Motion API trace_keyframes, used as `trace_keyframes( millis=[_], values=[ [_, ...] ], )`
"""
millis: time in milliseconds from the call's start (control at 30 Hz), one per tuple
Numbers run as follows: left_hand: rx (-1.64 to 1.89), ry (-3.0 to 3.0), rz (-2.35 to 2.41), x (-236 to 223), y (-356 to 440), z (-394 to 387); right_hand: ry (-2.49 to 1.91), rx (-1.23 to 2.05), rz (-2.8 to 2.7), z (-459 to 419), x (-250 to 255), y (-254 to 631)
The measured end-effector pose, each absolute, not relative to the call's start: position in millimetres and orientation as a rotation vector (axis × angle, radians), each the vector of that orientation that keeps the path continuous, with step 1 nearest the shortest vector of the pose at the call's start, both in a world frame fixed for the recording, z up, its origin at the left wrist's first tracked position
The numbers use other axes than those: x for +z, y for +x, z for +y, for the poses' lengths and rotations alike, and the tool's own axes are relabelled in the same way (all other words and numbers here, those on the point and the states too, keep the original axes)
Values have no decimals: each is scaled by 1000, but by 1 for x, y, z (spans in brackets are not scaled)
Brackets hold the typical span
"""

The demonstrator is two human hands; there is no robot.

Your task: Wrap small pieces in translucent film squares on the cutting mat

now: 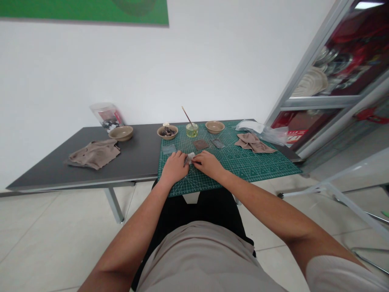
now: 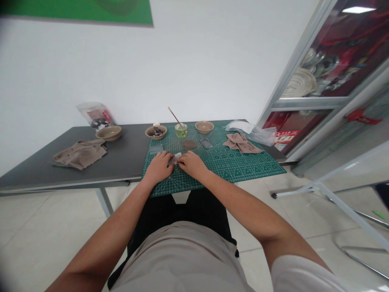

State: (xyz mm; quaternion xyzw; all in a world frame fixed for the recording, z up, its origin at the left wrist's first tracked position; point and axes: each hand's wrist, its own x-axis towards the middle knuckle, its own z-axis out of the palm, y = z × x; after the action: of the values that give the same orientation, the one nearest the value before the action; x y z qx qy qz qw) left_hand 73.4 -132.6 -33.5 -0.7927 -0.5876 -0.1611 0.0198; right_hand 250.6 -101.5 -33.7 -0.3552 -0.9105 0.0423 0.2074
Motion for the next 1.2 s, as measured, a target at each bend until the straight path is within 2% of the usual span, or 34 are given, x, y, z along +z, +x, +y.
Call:
trace_keyframes(
  millis=[333,1200],
  values=[
    [-504,-2461,-1837,-33,75,-134,-1109,46,-2480,-90,-34,259],
    [-436,-2437,-1837,-31,76,-135,-1061,89,-2496,-107,-34,248]
  ],
)
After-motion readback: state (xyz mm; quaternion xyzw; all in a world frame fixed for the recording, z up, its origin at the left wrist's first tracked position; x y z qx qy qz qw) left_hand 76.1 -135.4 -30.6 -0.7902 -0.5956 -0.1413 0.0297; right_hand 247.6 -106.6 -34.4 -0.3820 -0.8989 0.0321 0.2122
